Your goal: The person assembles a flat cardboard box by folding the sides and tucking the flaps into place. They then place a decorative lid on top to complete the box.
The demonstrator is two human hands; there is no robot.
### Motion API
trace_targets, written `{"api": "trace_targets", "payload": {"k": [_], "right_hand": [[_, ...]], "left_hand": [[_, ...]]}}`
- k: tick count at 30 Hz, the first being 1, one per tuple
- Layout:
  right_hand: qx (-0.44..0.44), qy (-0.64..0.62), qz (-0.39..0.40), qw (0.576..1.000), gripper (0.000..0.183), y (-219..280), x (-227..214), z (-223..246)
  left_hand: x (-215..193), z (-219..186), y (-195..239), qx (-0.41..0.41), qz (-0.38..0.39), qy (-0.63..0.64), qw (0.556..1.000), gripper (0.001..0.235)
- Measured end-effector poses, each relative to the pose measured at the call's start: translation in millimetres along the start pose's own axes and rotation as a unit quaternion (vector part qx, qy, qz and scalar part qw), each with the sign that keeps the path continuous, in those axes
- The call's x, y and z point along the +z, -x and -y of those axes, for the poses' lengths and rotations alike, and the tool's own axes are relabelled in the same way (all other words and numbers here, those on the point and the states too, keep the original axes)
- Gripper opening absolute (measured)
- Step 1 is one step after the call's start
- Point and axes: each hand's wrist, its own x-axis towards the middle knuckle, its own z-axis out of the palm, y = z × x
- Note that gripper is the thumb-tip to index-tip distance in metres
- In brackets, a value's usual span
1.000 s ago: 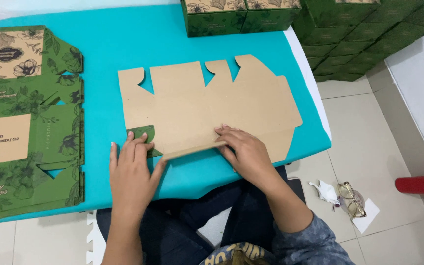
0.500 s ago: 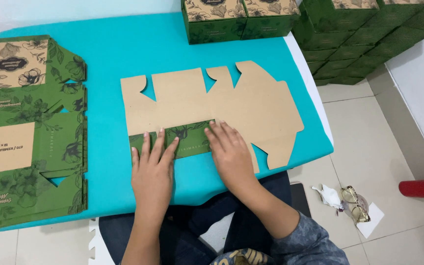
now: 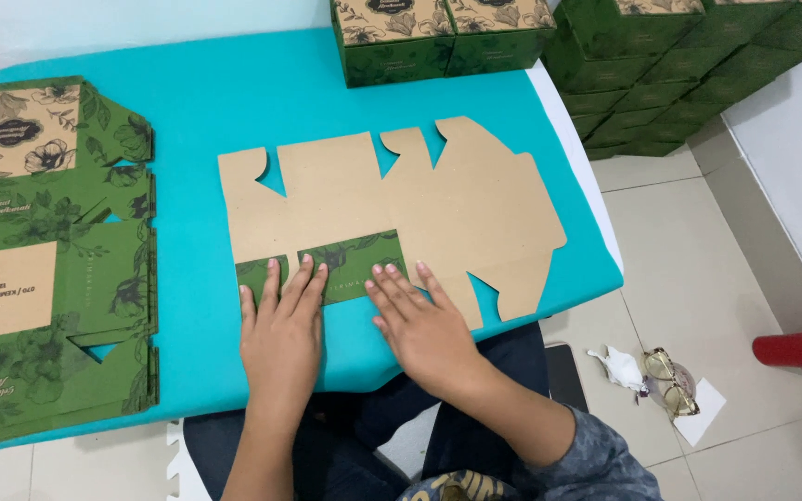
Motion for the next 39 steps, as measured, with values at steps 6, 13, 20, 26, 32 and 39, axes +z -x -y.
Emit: {"api": "trace_targets", "payload": {"k": [6, 13, 20, 26, 32, 39], "right_hand": [[0.036, -0.007, 0.046, 0.998, 0.042, 13, -23, -21], [0.038, -0.041, 0.050, 0.997, 0.042, 14, -12, -25], [0.045, -0.148, 0.079, 0.985, 0.036, 6, -46, -50], [0.078, -0.119, 0.061, 0.988, 0.037, 20, -55, -99], [0.108, -0.238, 0.053, 0.964, 0.041, 29, -62, -103], [0.100, -0.267, 0.055, 0.957, 0.044, 31, -60, -108]], "left_hand": [[-1, -2, 1, -0.004, 0.004, 0.000, 1.000, 0.040], [1, -41, -3, 0.027, 0.065, 0.012, 0.997, 0.039], [26, -60, 3, 0.108, -0.030, 0.084, 0.990, 0.042], [21, -60, 4, 0.123, -0.018, 0.079, 0.989, 0.043], [13, -58, 5, 0.162, 0.009, 0.083, 0.983, 0.044], [7, -58, 6, 0.182, 0.017, 0.090, 0.979, 0.040]]}}
